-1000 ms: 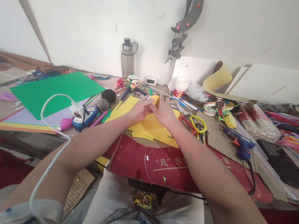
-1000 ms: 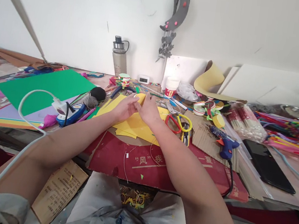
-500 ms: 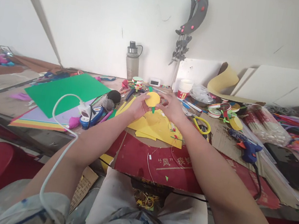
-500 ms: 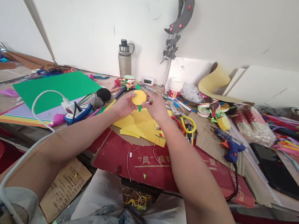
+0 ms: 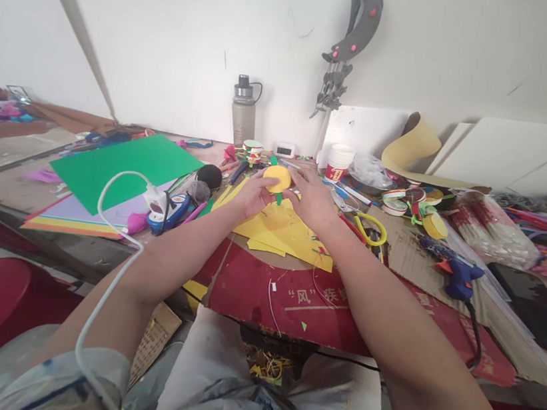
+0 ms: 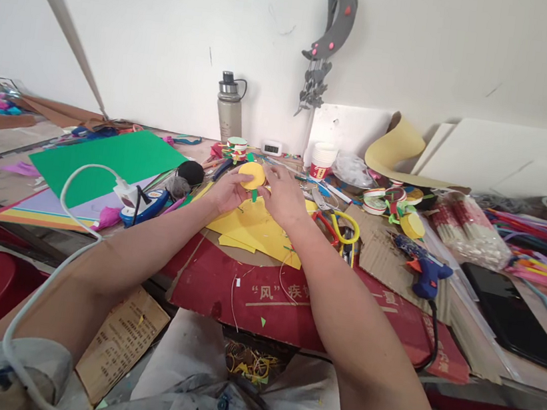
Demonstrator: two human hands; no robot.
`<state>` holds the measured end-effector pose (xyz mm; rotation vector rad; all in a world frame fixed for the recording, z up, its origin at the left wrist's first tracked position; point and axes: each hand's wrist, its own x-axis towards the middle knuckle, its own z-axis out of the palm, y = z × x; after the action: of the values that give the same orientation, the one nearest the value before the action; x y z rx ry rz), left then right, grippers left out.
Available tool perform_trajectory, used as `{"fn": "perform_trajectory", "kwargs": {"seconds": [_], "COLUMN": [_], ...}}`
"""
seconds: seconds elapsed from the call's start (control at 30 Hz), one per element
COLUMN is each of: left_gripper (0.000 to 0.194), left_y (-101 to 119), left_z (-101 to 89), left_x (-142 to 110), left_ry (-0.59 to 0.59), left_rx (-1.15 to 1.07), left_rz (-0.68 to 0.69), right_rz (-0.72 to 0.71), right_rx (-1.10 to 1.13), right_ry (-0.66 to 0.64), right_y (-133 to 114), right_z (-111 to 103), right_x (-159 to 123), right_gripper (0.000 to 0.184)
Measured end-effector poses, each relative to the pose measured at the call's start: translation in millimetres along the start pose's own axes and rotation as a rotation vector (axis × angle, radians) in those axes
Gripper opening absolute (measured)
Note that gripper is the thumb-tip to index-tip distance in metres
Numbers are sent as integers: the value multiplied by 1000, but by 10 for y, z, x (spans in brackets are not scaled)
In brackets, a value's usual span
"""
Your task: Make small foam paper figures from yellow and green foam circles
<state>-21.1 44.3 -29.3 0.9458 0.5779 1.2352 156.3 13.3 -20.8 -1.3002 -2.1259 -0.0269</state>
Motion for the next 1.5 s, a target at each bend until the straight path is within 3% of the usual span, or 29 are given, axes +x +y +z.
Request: {"fn": "perform_trajectory", "kwargs": {"seconds": [0.17, 0.27, 0.37, 0.67, 1.03, 1.33, 1.5], "left_gripper": [37, 25, 32, 42, 15, 34, 44], "left_y": [-16, -12, 5, 4, -45, -69, -100], "left_z": [2, 14, 24, 28, 27, -14, -63], "left_x": [-3, 23, 52, 65, 71, 121, 105], "left_ry": [-73, -60, -16, -21, -66, -139, -225], "left_rx": [28, -27, -65, -91, -127, -77, 27], "left_rz": [-49, -128, -187, -194, 17, -18, 105], "right_rz": [-17, -9, 4, -71, -142, -151, -155], "right_rx": [49, 30, 34, 89, 39, 38, -4], "right_ry": [19, 45, 57, 116, 207, 261, 244], "right_y": [77, 89, 91, 270, 338, 343, 290], "right_z": [71, 62, 55, 241, 306, 359, 310], "right_x": [22, 23, 28, 68, 53, 53, 11], "right_gripper": [82, 76, 72, 69, 72, 72, 71]}}
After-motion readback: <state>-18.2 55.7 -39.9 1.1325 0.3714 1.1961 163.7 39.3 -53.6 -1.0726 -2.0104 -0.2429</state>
